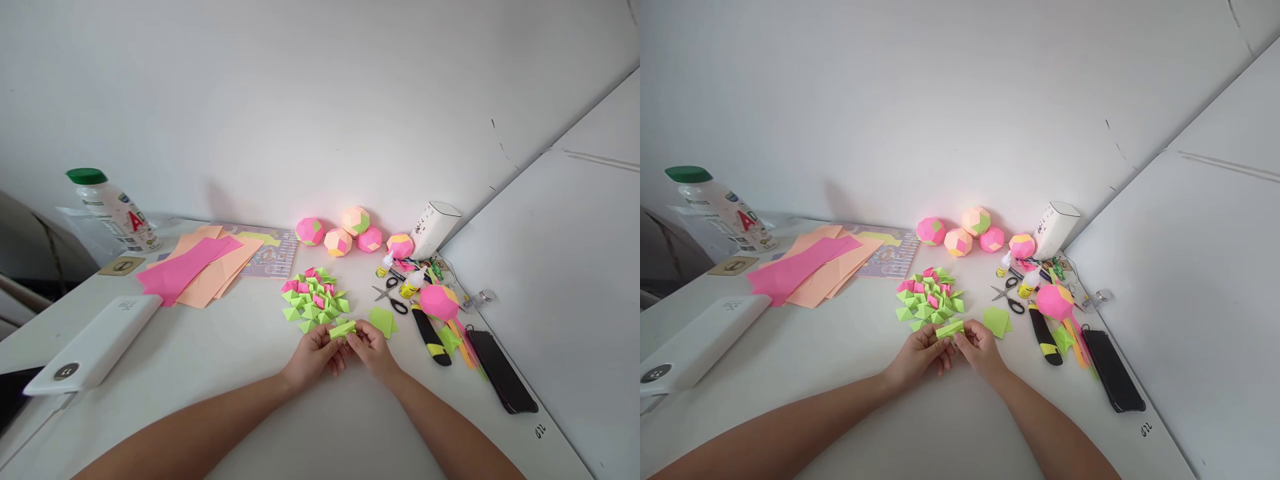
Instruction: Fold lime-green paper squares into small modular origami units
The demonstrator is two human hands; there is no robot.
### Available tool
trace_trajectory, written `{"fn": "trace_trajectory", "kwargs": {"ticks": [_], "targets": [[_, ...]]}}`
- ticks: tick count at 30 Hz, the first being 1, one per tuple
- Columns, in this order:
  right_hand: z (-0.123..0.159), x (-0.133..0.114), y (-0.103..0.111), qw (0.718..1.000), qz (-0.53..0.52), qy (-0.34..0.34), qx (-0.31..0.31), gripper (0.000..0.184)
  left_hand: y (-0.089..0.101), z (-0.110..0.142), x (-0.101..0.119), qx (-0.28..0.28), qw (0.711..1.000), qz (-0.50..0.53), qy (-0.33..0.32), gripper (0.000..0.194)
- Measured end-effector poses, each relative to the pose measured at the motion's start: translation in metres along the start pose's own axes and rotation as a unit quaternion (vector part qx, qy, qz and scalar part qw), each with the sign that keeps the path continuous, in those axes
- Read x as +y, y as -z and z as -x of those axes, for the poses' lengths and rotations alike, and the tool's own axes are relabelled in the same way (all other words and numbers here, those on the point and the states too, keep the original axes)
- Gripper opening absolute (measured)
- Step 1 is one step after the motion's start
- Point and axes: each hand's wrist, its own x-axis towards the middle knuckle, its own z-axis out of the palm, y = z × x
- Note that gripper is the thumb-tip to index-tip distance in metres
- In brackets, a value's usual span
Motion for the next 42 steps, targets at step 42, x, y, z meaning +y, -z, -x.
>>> {"fn": "trace_trajectory", "kwargs": {"ticks": [42], "targets": [[0.0025, -0.0015, -0.0012, 0.998, 0.010, -0.003, -0.054, 0.004, -0.0032, 0.0027, -0.0043, -0.015, 0.995, -0.098, 0.009, 0.016]]}}
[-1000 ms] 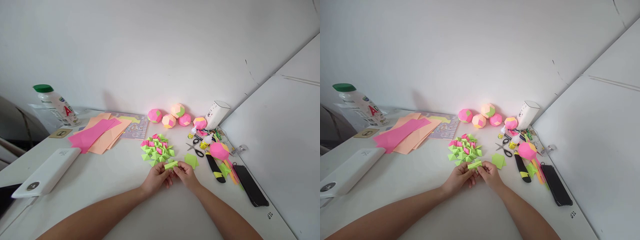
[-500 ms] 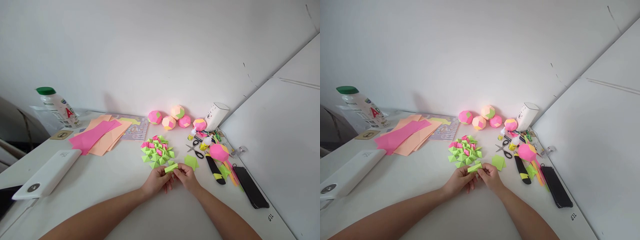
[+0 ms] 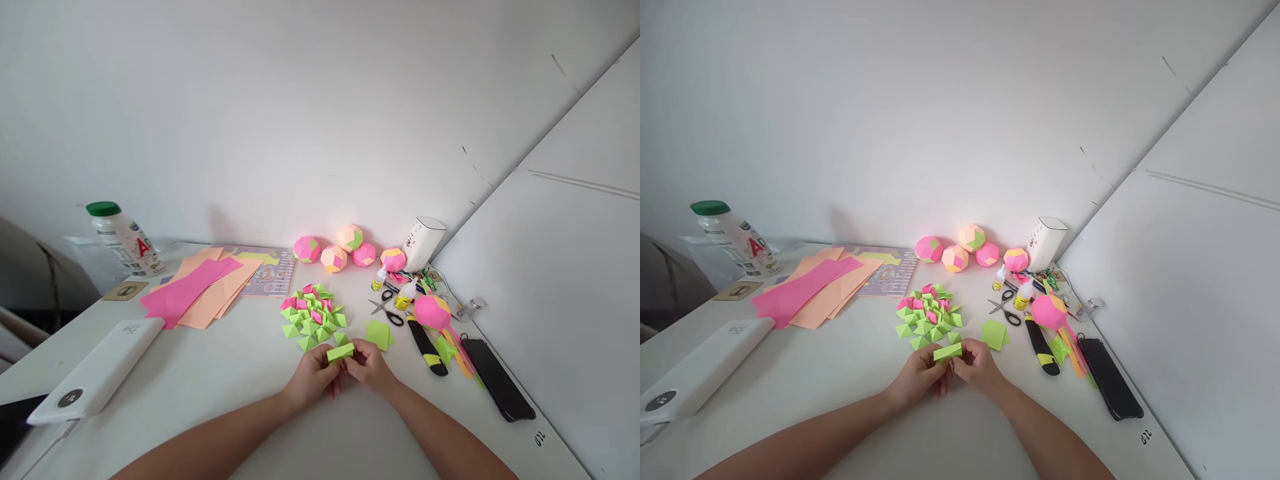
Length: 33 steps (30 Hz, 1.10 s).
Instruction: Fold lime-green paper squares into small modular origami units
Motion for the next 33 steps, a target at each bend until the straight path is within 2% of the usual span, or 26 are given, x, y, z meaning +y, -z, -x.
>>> {"fn": "trace_trajectory", "kwargs": {"ticks": [4, 9, 15, 18, 23, 29, 33], "targets": [[0.002, 0.004, -0.001, 0.997, 0.066, 0.027, 0.027, 0.007, 0.000, 0.002, -0.004, 0.006, 0.999, -0.035, -0.017, 0.007], [0.004, 0.002, 0.001, 0.997, 0.066, 0.024, 0.017, 0.008, -0.001, 0.004, -0.003, 0.002, 0.998, -0.044, -0.035, 0.006], [0.001, 0.009, 0.007, 0.999, -0.003, -0.041, 0.026, 0.003, 0.001, 0.004, 0.000, 0.025, 0.997, -0.061, -0.044, 0.007], [-0.003, 0.014, 0.014, 0.996, -0.063, -0.059, 0.025, 0.006, 0.004, 0.004, 0.003, 0.030, 0.998, -0.050, -0.032, 0.009], [-0.005, 0.011, 0.024, 0.989, -0.126, -0.030, 0.067, 0.015, 0.006, 0.002, 0.007, 0.016, 1.000, -0.014, -0.018, 0.010], [-0.001, 0.007, 0.014, 0.999, -0.028, -0.035, 0.002, 0.025, 0.005, -0.001, 0.006, -0.032, 0.999, -0.025, -0.023, 0.016], [-0.002, 0.006, 0.012, 0.999, -0.002, -0.041, 0.003, 0.025, 0.007, -0.001, 0.009, -0.038, 0.999, -0.021, -0.020, 0.022]]}}
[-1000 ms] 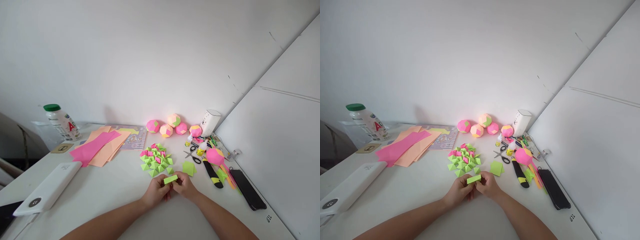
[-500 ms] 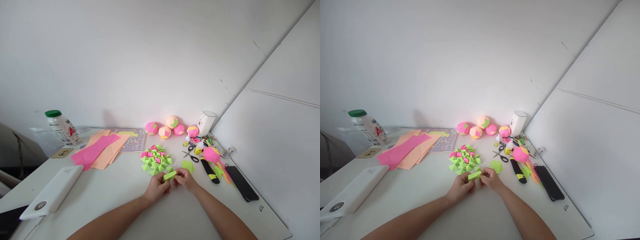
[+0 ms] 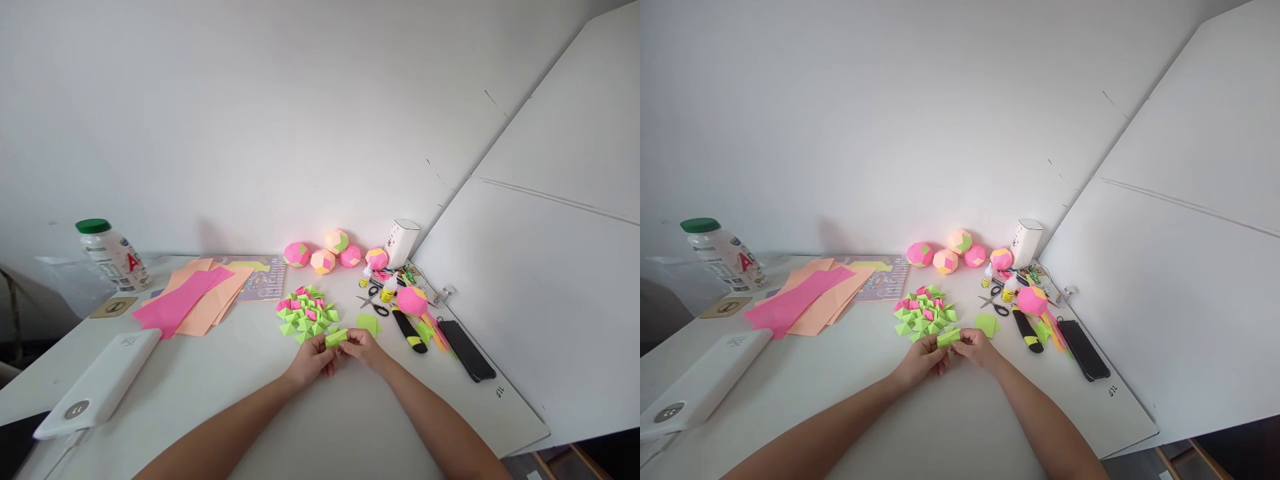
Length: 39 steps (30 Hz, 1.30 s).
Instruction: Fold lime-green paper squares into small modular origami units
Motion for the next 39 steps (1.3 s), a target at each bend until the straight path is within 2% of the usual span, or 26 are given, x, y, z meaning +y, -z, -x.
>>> {"fn": "trace_trajectory", "kwargs": {"ticks": [4, 7, 10, 12, 14, 16, 19, 23, 28, 32, 35, 39], "targets": [[0.000, -0.004, 0.005, 0.999, -0.029, -0.030, 0.023, 0.022, -0.002, 0.007, 0.006, 0.019, 1.000, 0.009, 0.016, 0.022], [0.004, -0.007, 0.008, 0.997, -0.045, -0.040, 0.055, 0.023, -0.012, 0.022, 0.011, 0.075, 0.995, -0.002, 0.067, 0.017], [0.010, -0.008, 0.005, 0.994, -0.049, -0.048, 0.088, 0.022, -0.024, 0.041, 0.012, 0.107, 0.990, -0.051, 0.080, 0.014], [0.013, -0.008, -0.001, 0.988, -0.042, -0.065, 0.132, 0.019, -0.027, 0.050, 0.010, 0.124, 0.987, -0.093, 0.034, 0.014], [0.017, -0.008, -0.007, 0.986, -0.014, -0.052, 0.158, 0.020, -0.025, 0.055, 0.007, 0.168, 0.979, -0.115, -0.031, 0.015], [0.021, -0.008, -0.012, 0.989, 0.004, -0.063, 0.132, 0.021, -0.018, 0.057, 0.005, 0.198, 0.971, -0.117, -0.068, 0.017], [0.028, -0.009, -0.013, 0.996, 0.024, -0.029, 0.079, 0.021, -0.010, 0.057, 0.003, 0.152, 0.980, -0.112, -0.060, 0.020], [0.033, -0.008, -0.010, 0.997, 0.036, 0.007, 0.064, 0.024, -0.007, 0.057, 0.000, 0.110, 0.985, -0.120, -0.052, 0.021], [0.039, -0.011, -0.017, 0.997, 0.067, 0.038, 0.022, 0.019, -0.007, 0.055, -0.004, 0.101, 0.989, -0.089, -0.063, 0.027], [0.044, -0.014, -0.024, 0.990, 0.117, 0.068, -0.029, 0.014, -0.006, 0.053, -0.005, 0.093, 0.993, -0.050, -0.045, 0.030], [0.045, -0.010, -0.025, 0.987, 0.131, 0.090, 0.000, 0.011, -0.004, 0.053, -0.005, 0.106, 0.994, -0.029, -0.024, 0.032], [0.043, -0.006, -0.024, 0.970, 0.164, 0.171, 0.058, 0.038, -0.004, 0.054, -0.004, 0.102, 0.994, -0.006, -0.024, 0.032]]}}
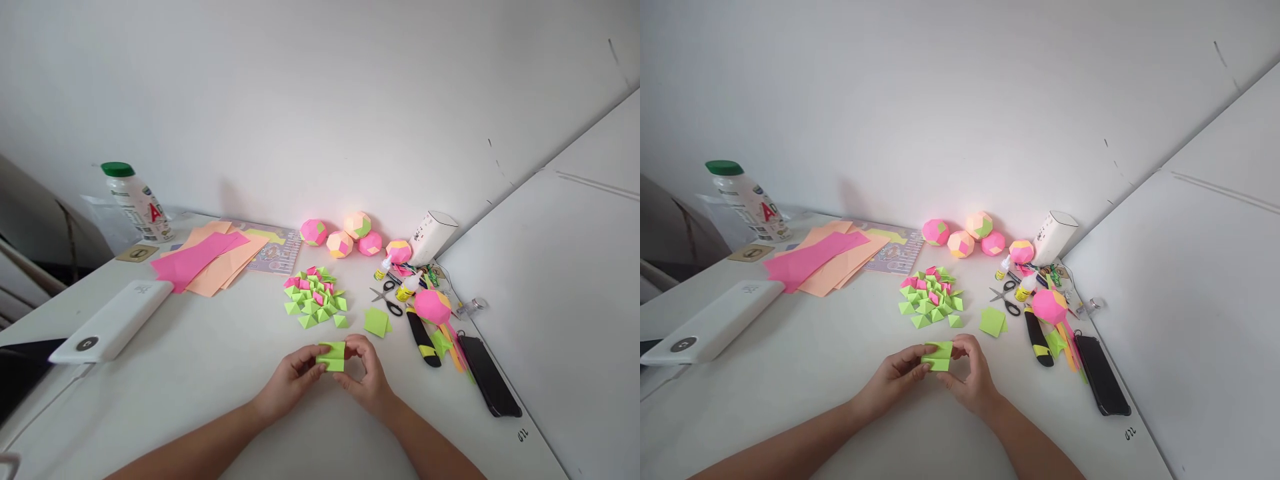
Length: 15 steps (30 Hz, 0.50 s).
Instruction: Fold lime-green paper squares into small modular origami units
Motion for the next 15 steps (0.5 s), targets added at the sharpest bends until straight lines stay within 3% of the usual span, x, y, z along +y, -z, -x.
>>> {"fn": "trace_trajectory", "kwargs": {"ticks": [2, 6, 11, 15], "targets": [[-0.0011, -0.0011, 0.0008, 0.999, 0.016, 0.035, -0.009, 0.036, 0.0002, 0.0003, 0.0008, -0.011, 1.000, 0.006, -0.003, 0.033], [-0.0031, -0.0048, 0.0029, 0.999, 0.021, 0.037, -0.030, 0.011, 0.0001, 0.0008, 0.0001, -0.028, 0.999, -0.031, -0.005, 0.033], [-0.0034, -0.0036, 0.0034, 0.999, -0.047, -0.017, 0.003, 0.008, -0.0008, 0.0006, -0.0041, -0.045, 0.984, -0.166, -0.037, 0.029], [-0.0013, 0.0004, 0.0009, 0.988, -0.106, -0.107, -0.024, 0.013, -0.0016, 0.0001, -0.0013, -0.038, 0.975, -0.210, -0.058, 0.030]]}}
